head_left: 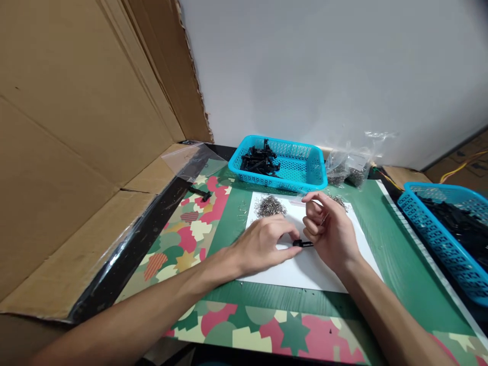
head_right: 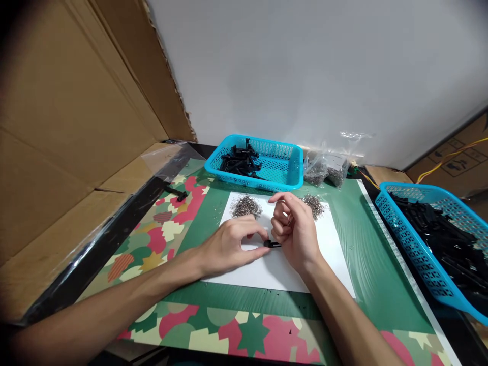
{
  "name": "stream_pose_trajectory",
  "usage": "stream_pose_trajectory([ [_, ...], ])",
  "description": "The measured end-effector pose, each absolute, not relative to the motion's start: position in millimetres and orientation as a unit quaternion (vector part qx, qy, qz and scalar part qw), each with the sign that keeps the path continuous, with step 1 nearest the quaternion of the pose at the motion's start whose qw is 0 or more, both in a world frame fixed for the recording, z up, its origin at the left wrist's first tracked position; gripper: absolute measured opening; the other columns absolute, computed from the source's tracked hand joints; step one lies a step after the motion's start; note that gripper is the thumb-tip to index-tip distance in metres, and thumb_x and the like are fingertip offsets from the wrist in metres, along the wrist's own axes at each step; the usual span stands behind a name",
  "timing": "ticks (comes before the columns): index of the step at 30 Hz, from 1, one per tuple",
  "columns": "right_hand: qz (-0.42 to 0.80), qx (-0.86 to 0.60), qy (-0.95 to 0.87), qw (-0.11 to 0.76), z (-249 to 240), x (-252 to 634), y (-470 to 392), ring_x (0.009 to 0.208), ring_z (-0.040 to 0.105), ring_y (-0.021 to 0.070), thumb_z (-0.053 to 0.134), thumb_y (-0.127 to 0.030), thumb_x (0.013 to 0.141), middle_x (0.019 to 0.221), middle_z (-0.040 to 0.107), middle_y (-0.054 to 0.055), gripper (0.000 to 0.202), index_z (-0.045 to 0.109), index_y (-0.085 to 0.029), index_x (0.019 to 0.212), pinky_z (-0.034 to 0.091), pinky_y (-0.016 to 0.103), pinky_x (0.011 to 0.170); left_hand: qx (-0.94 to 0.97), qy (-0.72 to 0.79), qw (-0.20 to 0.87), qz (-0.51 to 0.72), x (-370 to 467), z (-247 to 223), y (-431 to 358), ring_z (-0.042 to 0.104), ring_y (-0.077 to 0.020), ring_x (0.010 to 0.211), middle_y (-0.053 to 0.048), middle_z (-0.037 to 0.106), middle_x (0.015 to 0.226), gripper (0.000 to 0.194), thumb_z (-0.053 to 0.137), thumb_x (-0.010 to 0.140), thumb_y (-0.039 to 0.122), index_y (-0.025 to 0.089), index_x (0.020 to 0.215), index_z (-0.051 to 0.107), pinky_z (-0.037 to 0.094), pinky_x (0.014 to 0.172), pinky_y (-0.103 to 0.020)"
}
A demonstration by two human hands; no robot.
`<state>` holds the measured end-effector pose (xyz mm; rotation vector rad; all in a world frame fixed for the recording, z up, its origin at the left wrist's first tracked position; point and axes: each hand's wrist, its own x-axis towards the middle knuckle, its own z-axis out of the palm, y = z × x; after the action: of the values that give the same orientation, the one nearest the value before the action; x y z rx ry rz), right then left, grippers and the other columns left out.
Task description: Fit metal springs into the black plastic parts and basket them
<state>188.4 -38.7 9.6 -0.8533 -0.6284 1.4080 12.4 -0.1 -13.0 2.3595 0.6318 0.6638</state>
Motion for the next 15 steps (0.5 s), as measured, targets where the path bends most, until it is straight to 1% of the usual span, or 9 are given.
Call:
stream_pose_trajectory([
  [5, 0.596, -0.394, -0.269, 0.647, 6.8, 183.5, -40.7, 0.046, 0.011, 0.0045, 0.075, -0.044, 0.089, 0.062, 0.024, -0.011, 0.025, 0.068, -0.020, 0.088, 0.012, 0.019, 0.039, 0.893, 0.210, 0.301, 0.259, 13.7, -17.2, 0.6, 0.066, -0.0177, 0.082, -0.004, 0.072, 0.090, 0.010, 0.078, 0.087, 0.019, 0.017, 0.096, 0.074, 0.048, 0.070, -0.027],
  [9, 0.582, -0.411, -0.262, 0.651, 6.4, 179.0, -41.2, 0.045, 0.012, 0.0046, 0.074, -0.043, 0.090, 0.061, 0.024, -0.011, 0.024, 0.067, -0.020, 0.088, 0.013, 0.018, 0.038, 0.901, 0.175, 0.291, 0.269, 15.1, -19.3, 1.5, 0.067, -0.0181, 0.083, -0.004, 0.074, 0.091, 0.011, 0.075, 0.089, 0.016, 0.017, 0.101, 0.076, 0.050, 0.073, -0.028],
  [12, 0.590, -0.415, -0.258, 0.642, 5.1, 178.9, -40.9, 0.044, 0.012, 0.0047, 0.075, -0.047, 0.090, 0.060, 0.027, -0.011, 0.028, 0.065, -0.021, 0.086, 0.014, 0.018, 0.038, 0.903, 0.164, 0.283, 0.279, 16.1, -21.5, 2.1, 0.066, -0.0176, 0.080, -0.004, 0.074, 0.087, 0.010, 0.075, 0.090, 0.017, 0.016, 0.099, 0.079, 0.050, 0.071, -0.028],
  [15, 0.600, -0.407, -0.261, 0.637, 2.3, 179.9, -40.8, 0.045, 0.014, 0.0050, 0.080, -0.048, 0.088, 0.059, 0.028, -0.011, 0.033, 0.061, -0.021, 0.082, 0.016, 0.018, 0.038, 0.901, 0.166, 0.279, 0.287, 16.7, -23.1, 2.4, 0.065, -0.0169, 0.075, -0.003, 0.073, 0.081, 0.008, 0.076, 0.089, 0.015, 0.016, 0.097, 0.080, 0.049, 0.068, -0.028],
])
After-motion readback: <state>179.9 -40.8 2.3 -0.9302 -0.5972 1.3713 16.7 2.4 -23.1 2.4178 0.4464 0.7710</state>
